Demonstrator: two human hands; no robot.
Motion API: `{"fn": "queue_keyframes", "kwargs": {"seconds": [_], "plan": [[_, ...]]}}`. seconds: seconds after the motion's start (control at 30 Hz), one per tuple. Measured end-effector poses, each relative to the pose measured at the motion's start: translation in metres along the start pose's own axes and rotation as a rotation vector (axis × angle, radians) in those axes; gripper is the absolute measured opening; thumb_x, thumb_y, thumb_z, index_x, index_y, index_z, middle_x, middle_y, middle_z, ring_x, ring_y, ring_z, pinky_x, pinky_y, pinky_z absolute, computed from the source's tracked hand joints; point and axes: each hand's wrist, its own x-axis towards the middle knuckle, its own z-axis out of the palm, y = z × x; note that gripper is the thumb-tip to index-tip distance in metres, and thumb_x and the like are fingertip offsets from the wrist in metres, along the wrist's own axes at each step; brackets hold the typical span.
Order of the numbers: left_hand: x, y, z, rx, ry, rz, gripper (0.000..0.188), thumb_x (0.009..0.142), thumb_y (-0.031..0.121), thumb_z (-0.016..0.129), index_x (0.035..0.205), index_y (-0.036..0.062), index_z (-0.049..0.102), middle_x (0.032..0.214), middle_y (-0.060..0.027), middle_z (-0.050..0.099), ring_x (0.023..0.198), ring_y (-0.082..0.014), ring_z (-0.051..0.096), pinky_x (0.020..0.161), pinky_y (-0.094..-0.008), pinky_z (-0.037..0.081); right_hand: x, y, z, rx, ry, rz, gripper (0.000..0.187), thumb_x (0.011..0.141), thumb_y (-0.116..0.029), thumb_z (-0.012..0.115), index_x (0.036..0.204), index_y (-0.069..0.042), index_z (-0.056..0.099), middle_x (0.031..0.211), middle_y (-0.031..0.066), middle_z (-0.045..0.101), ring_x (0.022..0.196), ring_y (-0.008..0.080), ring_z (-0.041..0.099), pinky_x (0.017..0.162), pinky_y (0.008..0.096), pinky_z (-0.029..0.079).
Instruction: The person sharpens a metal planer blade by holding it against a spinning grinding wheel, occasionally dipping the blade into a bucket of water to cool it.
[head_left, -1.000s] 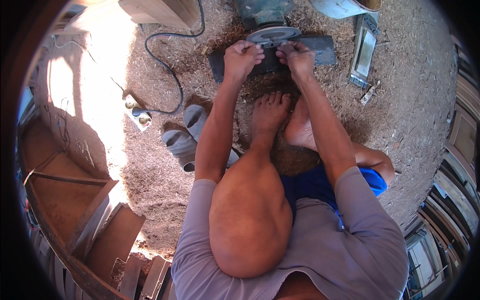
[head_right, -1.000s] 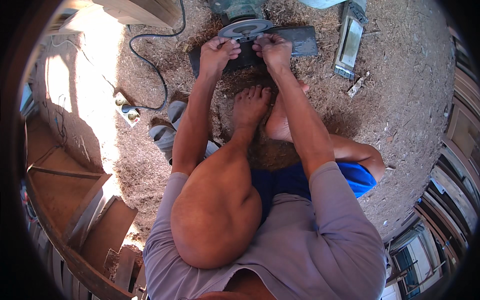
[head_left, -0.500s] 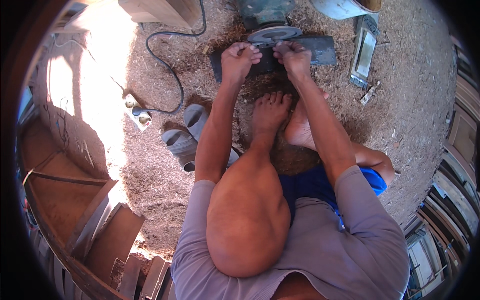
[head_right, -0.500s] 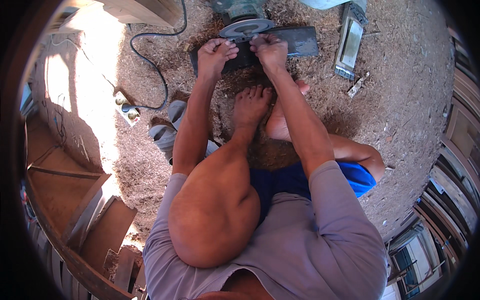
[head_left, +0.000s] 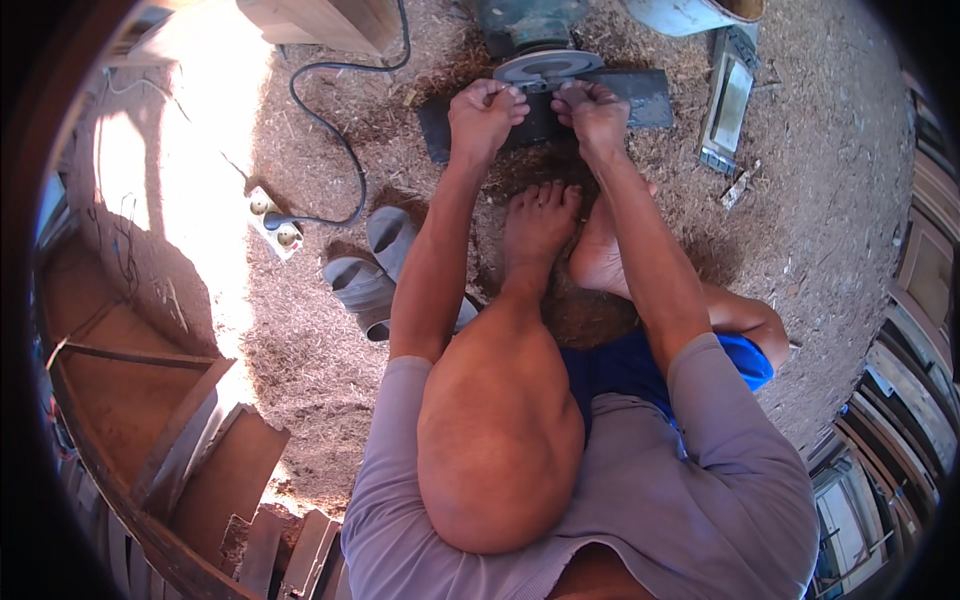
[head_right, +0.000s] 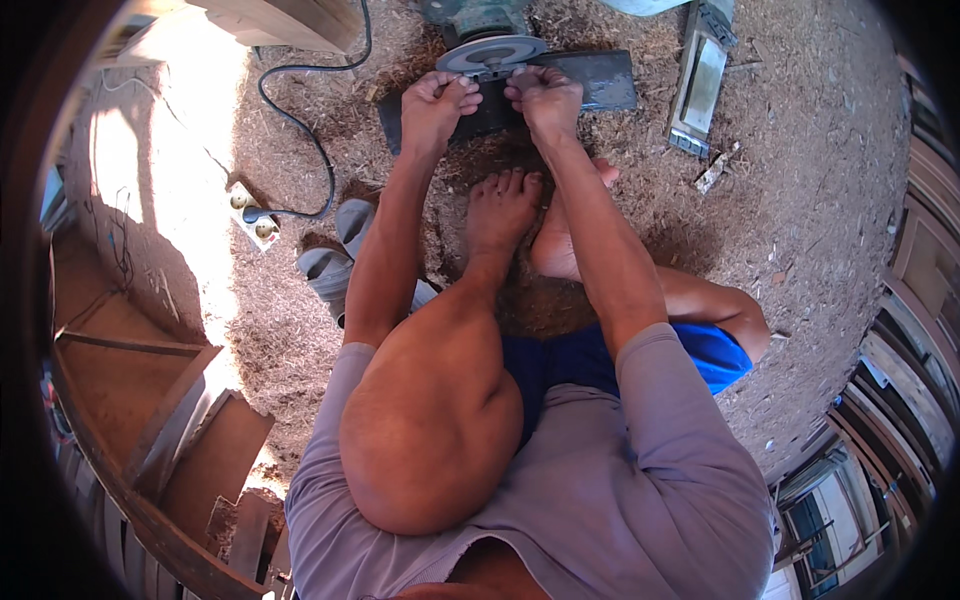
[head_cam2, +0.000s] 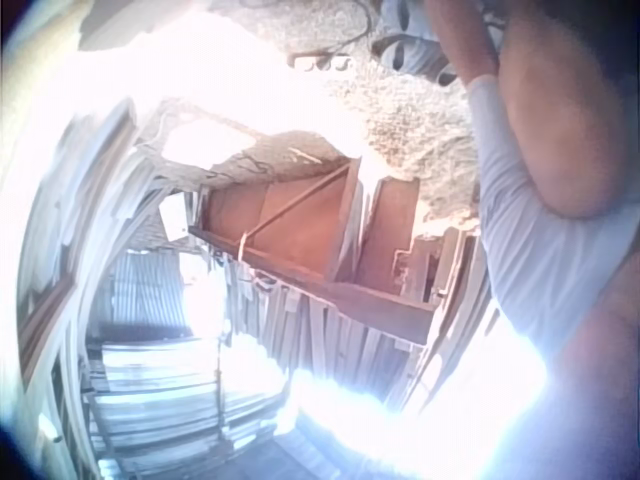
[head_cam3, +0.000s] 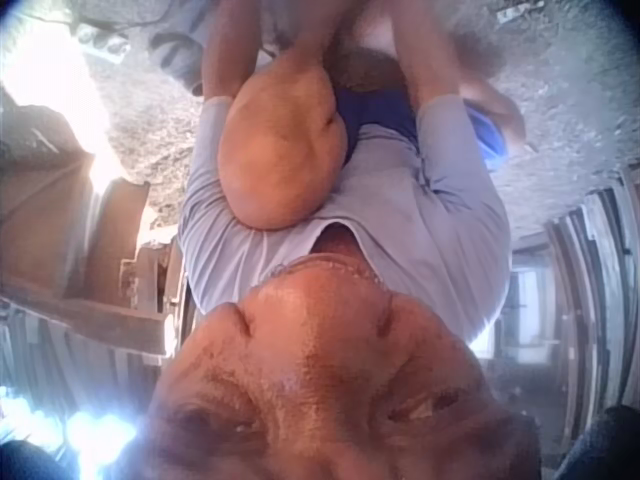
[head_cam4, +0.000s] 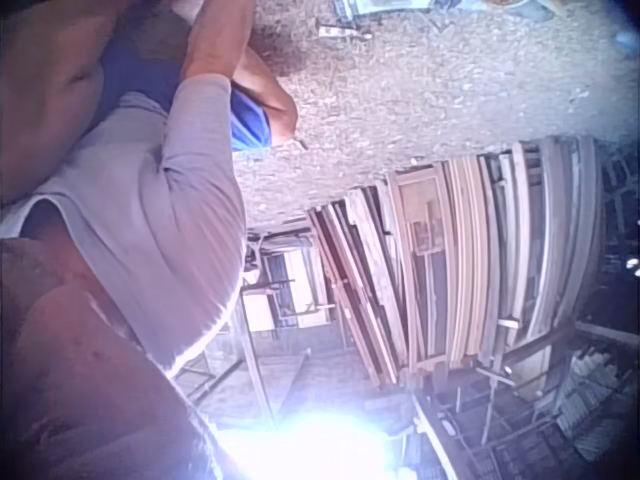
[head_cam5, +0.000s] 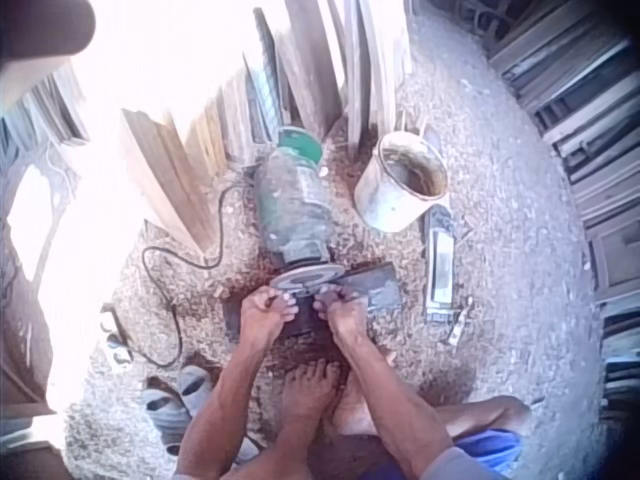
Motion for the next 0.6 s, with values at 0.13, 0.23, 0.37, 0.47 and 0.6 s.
{"fn": "queue_keyframes", "kwargs": {"seconds": [0.13,0.23,0.37,0.47,0.6], "plan": [[0.0005,0.0012,0.0012,0.028,0.0,-0.006,0.019,0.09,0.009,0.062,0.098,-0.0079,0.06,0.091,-0.017,0.067,0.075,-0.0192,0.068,0.066,-0.0269,0.057,-0.0001,-0.0008,-0.0003,0.016,0.011,0.014,0.008,0.087,-0.005,0.063,0.089,0.003,0.064,0.078,0.0085,0.068,0.061,0.0127,0.065,0.05,0.0219,0.05],[0.0031,-0.0006,0.0017,0.044,-0.01,-0.009,0.019,0.09,0.009,0.062,0.098,-0.008,0.06,0.091,-0.0171,0.068,0.074,-0.0193,0.068,0.065,-0.0269,0.057,0.0003,0.0,-0.0006,0.024,0.031,0.026,0.008,0.087,-0.005,0.064,0.089,0.003,0.064,0.079,0.0086,0.068,0.061,0.0131,0.065,0.05,0.0221,0.05],[0.0056,-0.0027,0.0011,0.049,-0.021,-0.015,0.019,0.089,0.009,0.063,0.098,-0.0079,0.06,0.091,-0.0171,0.068,0.075,-0.0194,0.068,0.065,-0.027,0.057,0.0008,0.001,-0.0008,0.046,0.037,0.02,0.008,0.087,-0.005,0.064,0.09,0.003,0.064,0.078,0.0088,0.068,0.061,0.0128,0.065,0.049,0.0219,0.05],[0.005,-0.0038,-0.0008,-0.014,0.01,0.016,0.013,0.089,0.004,0.06,0.094,-0.0075,0.06,0.084,-0.0145,0.068,0.07,-0.0176,0.068,0.062,-0.0258,0.057,-0.0021,0.0001,0.0019,0.025,0.035,0.012,0.009,0.087,-0.005,0.064,0.09,0.003,0.065,0.077,0.0087,0.068,0.06,0.0119,0.064,0.048,0.0216,0.049],[0.0035,-0.0025,-0.0008,-0.049,0.018,0.003,0.012,0.089,0.004,0.06,0.093,-0.0071,0.06,0.084,-0.0152,0.067,0.072,-0.0191,0.068,0.063,-0.027,0.058,-0.0036,0.0003,0.0043,-0.016,0.039,-0.022,0.009,0.086,-0.005,0.064,0.089,0.004,0.065,0.075,0.0081,0.068,0.058,0.0104,0.063,0.047,0.0211,0.046]]}}
